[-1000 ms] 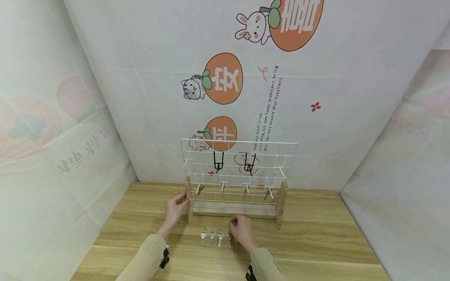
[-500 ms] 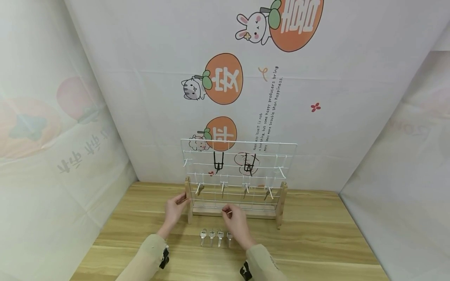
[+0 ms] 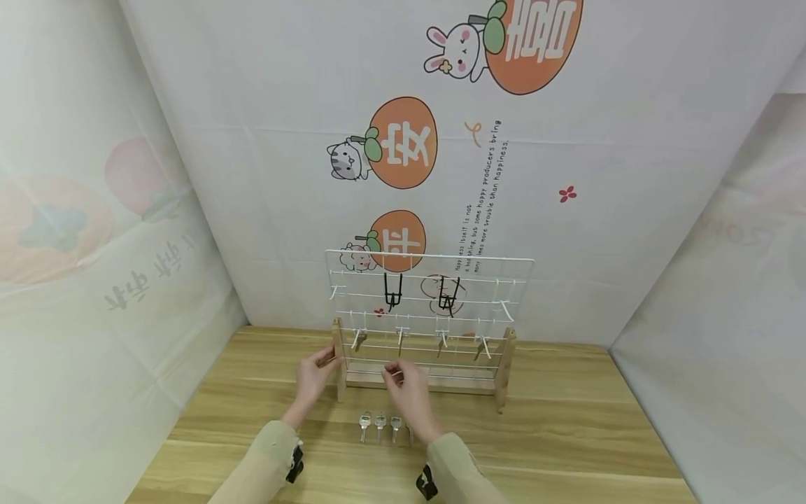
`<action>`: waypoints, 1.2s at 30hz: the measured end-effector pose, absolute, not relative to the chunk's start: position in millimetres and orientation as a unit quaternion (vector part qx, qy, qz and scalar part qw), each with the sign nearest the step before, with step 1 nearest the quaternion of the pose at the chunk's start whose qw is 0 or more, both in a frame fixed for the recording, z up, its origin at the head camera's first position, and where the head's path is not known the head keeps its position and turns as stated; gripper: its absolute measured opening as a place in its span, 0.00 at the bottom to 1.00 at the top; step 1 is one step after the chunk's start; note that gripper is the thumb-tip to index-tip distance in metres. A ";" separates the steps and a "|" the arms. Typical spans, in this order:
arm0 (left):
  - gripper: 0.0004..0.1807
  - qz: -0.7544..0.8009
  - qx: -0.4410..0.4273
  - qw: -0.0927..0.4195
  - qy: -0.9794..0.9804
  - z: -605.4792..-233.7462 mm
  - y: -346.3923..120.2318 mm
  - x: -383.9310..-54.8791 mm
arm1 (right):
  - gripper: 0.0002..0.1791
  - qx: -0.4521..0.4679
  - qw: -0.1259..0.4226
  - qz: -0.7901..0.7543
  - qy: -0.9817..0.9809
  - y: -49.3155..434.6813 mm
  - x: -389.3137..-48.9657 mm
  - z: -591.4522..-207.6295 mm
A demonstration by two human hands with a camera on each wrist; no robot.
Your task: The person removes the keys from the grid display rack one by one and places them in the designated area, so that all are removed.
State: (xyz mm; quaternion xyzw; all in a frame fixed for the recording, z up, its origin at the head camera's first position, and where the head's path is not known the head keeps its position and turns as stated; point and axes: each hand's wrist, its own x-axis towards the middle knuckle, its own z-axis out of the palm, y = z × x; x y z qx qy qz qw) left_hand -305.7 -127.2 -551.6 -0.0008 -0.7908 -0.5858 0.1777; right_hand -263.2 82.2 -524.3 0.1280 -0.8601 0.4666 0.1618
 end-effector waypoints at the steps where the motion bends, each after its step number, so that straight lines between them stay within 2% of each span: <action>1: 0.19 -0.587 0.000 0.177 -0.790 -551.4 -127.1 -305.4 | 0.04 0.127 0.161 0.468 -0.860 80.8 -264.3 -523.5; 9: 0.19 -0.585 -0.005 0.178 -0.791 -553.0 -127.6 -305.7 | 0.07 0.121 0.143 0.502 -0.844 67.9 -274.4 -521.1; 19: 0.18 -0.588 -0.016 0.196 -0.785 -555.7 -128.2 -307.9 | 0.09 0.143 0.179 0.520 -0.822 51.3 -287.9 -524.3; 26: 0.18 -0.582 -0.009 0.193 -0.790 -553.6 -126.4 -306.5 | 0.14 0.098 0.145 0.545 -0.820 43.5 -294.5 -515.4; 36: 0.19 -0.588 -0.013 0.183 -0.788 -553.0 -127.1 -306.1 | 0.16 0.091 0.135 0.549 -0.820 38.1 -298.9 -513.1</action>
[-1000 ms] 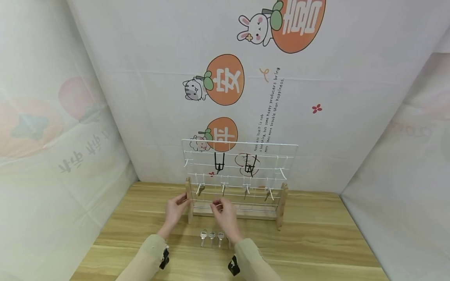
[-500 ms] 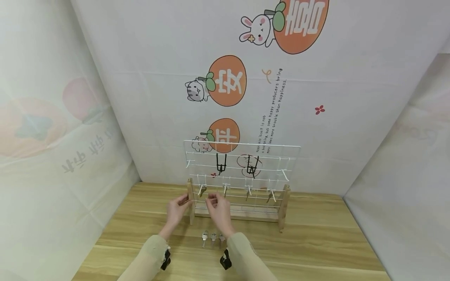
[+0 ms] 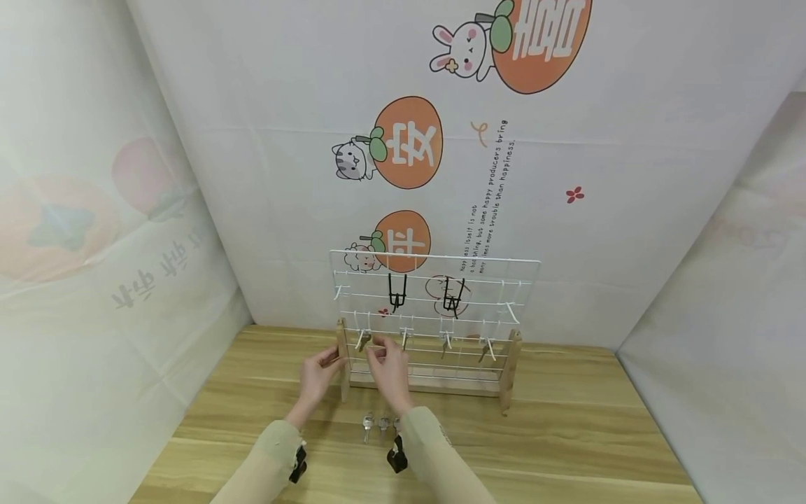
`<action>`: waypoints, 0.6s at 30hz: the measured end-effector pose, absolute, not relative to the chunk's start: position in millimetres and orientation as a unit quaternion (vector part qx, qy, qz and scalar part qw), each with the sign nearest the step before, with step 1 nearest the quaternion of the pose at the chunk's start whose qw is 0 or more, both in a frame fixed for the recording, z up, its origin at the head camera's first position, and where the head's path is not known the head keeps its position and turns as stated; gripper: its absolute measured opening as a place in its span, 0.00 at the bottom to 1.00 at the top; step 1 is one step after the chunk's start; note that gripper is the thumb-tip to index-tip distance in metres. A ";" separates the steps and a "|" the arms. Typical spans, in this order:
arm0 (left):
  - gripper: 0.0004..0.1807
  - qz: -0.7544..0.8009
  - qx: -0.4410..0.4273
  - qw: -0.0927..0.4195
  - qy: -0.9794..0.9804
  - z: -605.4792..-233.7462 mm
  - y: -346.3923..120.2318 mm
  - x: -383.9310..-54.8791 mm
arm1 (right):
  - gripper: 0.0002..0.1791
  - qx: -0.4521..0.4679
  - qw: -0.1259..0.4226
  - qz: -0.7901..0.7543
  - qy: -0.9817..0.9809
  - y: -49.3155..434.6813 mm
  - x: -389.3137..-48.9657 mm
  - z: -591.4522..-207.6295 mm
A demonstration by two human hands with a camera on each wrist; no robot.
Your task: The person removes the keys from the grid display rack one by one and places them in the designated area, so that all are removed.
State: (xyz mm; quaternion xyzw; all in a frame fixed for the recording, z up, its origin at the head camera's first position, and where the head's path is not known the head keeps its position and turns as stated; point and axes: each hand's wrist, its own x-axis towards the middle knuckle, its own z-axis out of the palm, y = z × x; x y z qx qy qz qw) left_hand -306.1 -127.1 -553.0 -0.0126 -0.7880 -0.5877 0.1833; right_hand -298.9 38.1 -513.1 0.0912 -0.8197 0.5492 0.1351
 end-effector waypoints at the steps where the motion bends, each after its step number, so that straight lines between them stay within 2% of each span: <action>1: 0.19 -0.589 -0.010 0.182 -0.787 -553.0 -127.0 -306.2 | 0.17 0.092 0.135 0.548 -0.820 37.8 -299.3 -512.9; 18: 0.18 -0.583 -0.021 0.190 -0.790 -554.4 -127.9 -306.9 | 0.12 0.092 0.146 0.558 -0.812 33.0 -301.8 -509.9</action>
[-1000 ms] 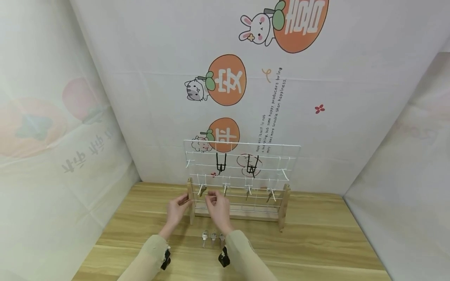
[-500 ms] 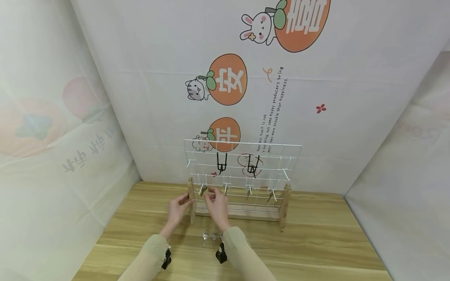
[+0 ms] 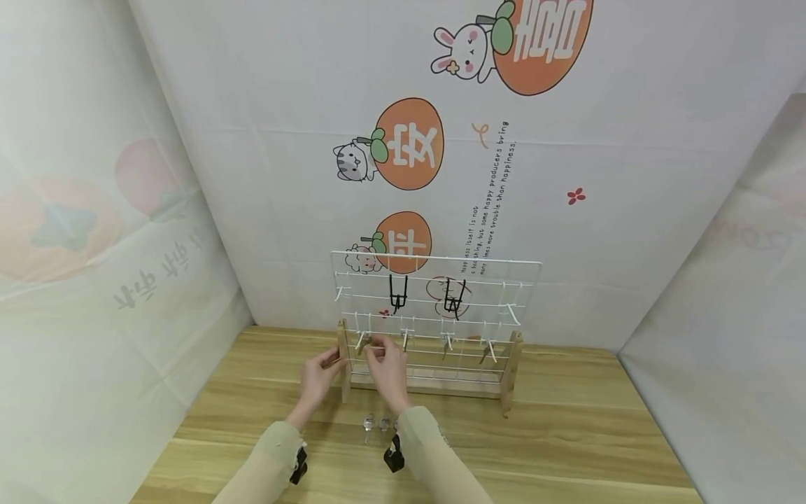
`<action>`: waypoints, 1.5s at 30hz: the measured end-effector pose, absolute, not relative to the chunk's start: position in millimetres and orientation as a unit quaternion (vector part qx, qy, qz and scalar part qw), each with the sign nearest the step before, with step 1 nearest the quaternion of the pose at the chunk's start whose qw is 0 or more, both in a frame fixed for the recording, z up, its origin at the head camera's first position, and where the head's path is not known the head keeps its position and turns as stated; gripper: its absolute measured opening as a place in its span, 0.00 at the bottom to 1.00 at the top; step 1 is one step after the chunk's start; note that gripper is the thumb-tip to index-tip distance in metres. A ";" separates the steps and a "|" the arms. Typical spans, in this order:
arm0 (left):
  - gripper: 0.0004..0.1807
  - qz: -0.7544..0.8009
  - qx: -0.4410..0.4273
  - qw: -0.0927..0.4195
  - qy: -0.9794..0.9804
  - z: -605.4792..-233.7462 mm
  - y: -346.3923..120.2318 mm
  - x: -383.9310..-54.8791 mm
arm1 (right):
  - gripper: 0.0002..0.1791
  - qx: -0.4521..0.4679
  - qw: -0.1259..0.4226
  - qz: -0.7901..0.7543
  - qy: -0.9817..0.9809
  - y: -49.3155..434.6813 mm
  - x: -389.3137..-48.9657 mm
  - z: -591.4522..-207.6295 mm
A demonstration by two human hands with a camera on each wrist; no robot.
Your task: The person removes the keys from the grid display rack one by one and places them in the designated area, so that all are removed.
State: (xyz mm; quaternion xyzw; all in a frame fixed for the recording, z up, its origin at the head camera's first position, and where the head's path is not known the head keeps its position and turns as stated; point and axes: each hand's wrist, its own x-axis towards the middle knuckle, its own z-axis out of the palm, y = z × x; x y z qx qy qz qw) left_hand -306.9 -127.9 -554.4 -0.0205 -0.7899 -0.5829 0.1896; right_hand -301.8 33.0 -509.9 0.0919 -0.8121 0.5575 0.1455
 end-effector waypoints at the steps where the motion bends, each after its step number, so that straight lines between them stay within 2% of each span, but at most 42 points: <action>1: 0.18 -0.580 -0.022 0.191 -0.791 -554.3 -127.9 -306.8 | 0.12 0.092 0.147 0.557 -0.812 32.9 -301.8 -509.7; 31: 0.18 -0.586 -0.042 0.217 -0.780 -557.2 -127.7 -309.2 | 0.02 0.091 0.159 0.548 -0.816 26.6 -307.9 -503.8; 45: 0.19 -0.594 -0.036 0.203 -0.778 -555.9 -127.1 -307.6 | 0.02 0.110 0.152 0.539 -0.821 29.6 -303.4 -501.4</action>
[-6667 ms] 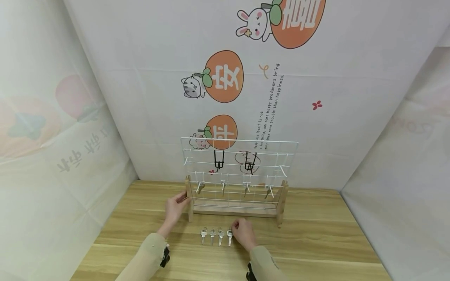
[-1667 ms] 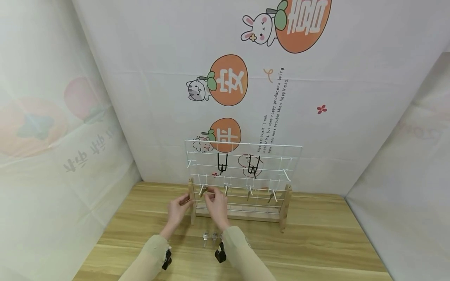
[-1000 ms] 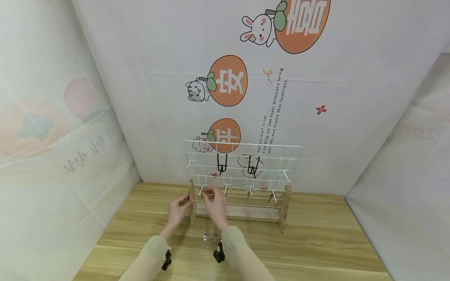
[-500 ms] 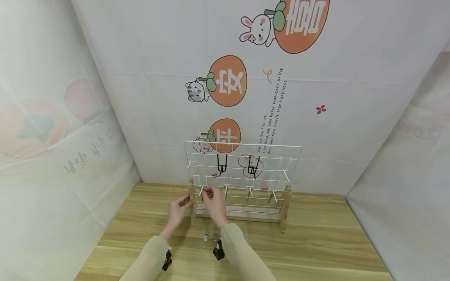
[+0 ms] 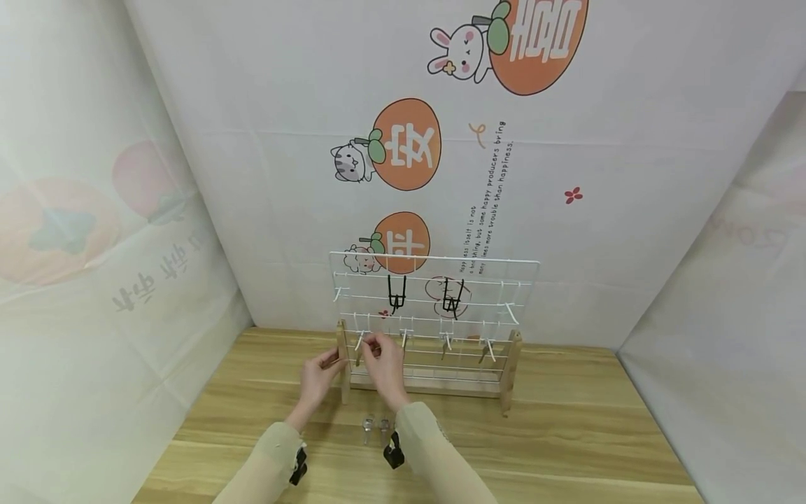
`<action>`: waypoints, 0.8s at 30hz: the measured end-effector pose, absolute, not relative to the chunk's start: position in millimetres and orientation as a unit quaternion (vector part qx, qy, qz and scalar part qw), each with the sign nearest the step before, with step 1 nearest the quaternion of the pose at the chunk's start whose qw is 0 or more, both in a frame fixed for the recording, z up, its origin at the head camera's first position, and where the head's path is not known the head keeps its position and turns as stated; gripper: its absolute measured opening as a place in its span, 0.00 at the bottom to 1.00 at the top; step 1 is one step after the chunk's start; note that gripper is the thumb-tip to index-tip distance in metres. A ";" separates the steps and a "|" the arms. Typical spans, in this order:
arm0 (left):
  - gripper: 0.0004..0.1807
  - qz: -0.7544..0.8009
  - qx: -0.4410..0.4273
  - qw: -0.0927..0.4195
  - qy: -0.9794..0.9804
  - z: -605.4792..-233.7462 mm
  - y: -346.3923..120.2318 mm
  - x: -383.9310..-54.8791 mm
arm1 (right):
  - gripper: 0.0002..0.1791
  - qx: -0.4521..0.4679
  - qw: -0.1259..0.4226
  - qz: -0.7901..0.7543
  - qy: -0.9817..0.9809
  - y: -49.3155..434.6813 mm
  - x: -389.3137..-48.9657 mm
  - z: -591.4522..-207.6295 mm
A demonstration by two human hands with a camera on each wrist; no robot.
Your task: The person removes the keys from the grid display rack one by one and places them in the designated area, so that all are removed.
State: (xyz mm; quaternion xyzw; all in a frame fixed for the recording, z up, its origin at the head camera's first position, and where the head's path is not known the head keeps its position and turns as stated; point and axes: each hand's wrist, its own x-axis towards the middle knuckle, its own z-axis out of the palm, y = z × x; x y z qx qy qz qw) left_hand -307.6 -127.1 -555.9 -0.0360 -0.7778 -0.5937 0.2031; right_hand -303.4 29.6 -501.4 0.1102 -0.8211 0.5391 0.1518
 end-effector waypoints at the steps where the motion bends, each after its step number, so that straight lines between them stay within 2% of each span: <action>1: 0.19 -0.595 -0.035 0.203 -0.777 -555.8 -127.1 -307.8 | 0.02 0.111 0.150 0.539 -0.821 30.0 -302.5 -500.7; 24: 0.18 -0.586 -0.027 0.207 -0.783 -556.9 -127.4 -307.3 | 0.03 0.123 0.148 0.547 -0.815 33.8 -282.8 -486.3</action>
